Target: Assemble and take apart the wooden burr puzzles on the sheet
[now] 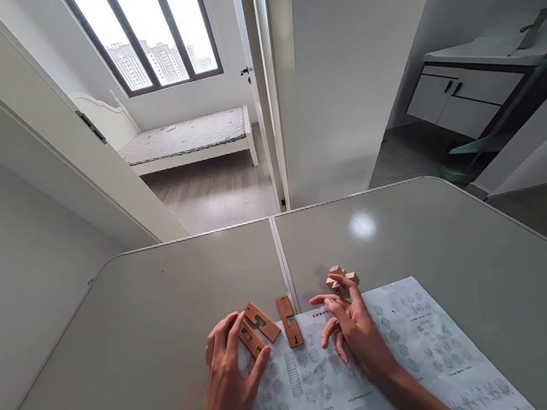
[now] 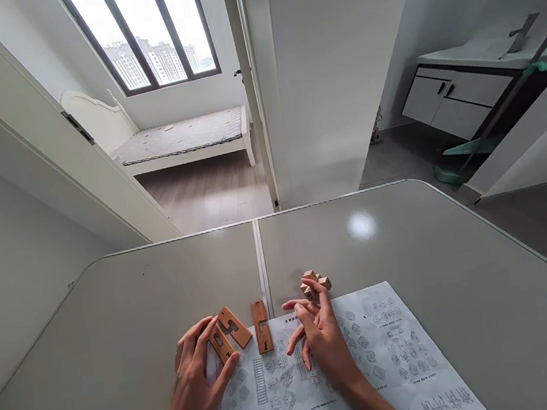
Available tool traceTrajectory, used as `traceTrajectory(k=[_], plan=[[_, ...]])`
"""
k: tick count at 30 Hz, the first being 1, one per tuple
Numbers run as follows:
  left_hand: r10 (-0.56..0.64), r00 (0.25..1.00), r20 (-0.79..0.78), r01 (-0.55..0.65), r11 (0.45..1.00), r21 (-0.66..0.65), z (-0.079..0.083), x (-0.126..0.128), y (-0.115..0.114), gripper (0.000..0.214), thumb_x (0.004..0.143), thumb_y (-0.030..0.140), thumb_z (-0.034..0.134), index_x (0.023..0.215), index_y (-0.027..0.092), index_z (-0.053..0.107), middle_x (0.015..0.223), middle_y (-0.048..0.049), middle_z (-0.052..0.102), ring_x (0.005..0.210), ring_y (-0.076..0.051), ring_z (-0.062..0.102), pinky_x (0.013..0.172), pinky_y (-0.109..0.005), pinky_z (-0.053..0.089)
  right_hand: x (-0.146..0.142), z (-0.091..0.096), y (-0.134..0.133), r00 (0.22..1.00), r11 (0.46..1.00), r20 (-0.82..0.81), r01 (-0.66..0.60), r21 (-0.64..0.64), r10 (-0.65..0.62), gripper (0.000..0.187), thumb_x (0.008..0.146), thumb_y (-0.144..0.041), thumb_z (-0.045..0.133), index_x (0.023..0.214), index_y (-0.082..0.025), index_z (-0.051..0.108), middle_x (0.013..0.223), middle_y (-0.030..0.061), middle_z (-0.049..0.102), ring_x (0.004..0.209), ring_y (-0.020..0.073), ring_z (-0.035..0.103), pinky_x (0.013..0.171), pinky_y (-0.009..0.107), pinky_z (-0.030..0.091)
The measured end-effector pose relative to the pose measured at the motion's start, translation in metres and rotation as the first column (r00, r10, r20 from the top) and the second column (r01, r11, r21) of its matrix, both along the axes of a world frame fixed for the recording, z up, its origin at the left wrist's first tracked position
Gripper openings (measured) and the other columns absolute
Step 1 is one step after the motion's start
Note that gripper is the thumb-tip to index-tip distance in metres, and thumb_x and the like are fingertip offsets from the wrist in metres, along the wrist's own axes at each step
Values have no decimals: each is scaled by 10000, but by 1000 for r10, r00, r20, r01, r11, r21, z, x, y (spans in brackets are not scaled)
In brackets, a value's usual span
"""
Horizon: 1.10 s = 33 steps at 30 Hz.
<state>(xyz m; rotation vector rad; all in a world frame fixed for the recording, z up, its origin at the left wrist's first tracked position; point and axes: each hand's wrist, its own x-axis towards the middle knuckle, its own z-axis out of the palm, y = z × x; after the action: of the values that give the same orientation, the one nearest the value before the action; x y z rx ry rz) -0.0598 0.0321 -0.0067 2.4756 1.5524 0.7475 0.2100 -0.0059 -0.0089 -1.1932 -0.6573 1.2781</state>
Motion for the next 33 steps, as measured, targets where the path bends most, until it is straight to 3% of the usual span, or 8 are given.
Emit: traceTrajectory(k=[6, 13, 15, 17, 19, 23, 27, 33], plan=[[-1, 1000, 31, 0, 1000, 22, 2, 2, 1, 557, 1004, 461, 638, 1505, 281, 475, 1450, -130, 566, 1340, -350, 540, 1102, -552, 530, 1, -2, 2, 998, 999, 43, 37, 35, -39, 495, 937, -570, 674, 1323, -319, 492, 1111, 19, 579, 607, 139, 674, 347, 224, 515], [-74, 980, 183, 57, 994, 98, 24, 17, -10, 382, 1024, 288, 621, 1399, 309, 548, 1431, -108, 587, 1368, -327, 541, 1136, -557, 499, -7, -6, -7, 987, 994, 159, -53, 95, 38, 224, 1016, -446, 582, 1066, -232, 624, 708, -47, 524, 525, 119, 495, 463, 222, 419], [-132, 952, 275, 130, 991, 24, 32, 29, -16, 304, 1037, 258, 587, 1337, 307, 590, 1380, -96, 626, 1327, -300, 589, 1103, -503, 532, -7, -7, -9, 981, 981, 163, -130, 146, 105, 188, 996, -392, 600, 972, -210, 639, 709, -38, 542, 534, 110, 486, 499, 229, 393], [-96, 906, 412, 157, 981, -117, 36, 44, -20, 282, 1042, 319, 587, 1321, 277, 605, 1379, -115, 640, 1318, -313, 609, 1097, -500, 535, -5, -7, -10, 976, 956, 116, -207, 206, 187, 190, 969, -366, 614, 903, -191, 651, 700, -34, 552, 513, 98, 459, 506, 235, 366], [1, 831, 557, 192, 938, -288, 36, 61, -23, 363, 1043, 414, 591, 1370, 258, 591, 1401, -137, 642, 1270, -318, 644, 1084, -495, 543, -4, -5, -10, 959, 920, 23, -276, 279, 281, 248, 967, -380, 595, 836, -177, 652, 632, -39, 532, 489, 98, 429, 508, 243, 355], [185, 615, 766, 400, 764, -506, 28, 88, -25, 595, 1037, 569, 562, 1526, 241, 479, 1546, -167, 566, 1420, -345, 557, 1179, -498, 481, -3, -1, -9, 904, 865, -142, -327, 380, 404, 395, 997, -443, 544, 724, -168, 623, 578, -24, 525, 471, 104, 420, 517, 258, 356], [194, 559, 806, 576, 608, -546, 19, 102, -27, 769, 976, 694, 581, 1582, 237, 459, 1564, -166, 565, 1460, -385, 513, 1216, -550, 431, -2, -1, -6, 849, 842, -247, -343, 416, 467, 371, 978, -415, 585, 712, -161, 632, 549, -30, 508, 468, 105, 425, 533, 259, 361], [205, 490, 847, 625, 595, -506, 6, 106, -28, 788, 863, 731, 706, 1521, 321, 565, 1514, -93, 629, 1449, -382, 526, 1243, -546, 392, 1, 0, -4, 758, 836, -392, -362, 414, 522, 411, 981, -432, 597, 658, -182, 553, 525, -64, 420, 394, 73, 325, 413, 228, 249]])
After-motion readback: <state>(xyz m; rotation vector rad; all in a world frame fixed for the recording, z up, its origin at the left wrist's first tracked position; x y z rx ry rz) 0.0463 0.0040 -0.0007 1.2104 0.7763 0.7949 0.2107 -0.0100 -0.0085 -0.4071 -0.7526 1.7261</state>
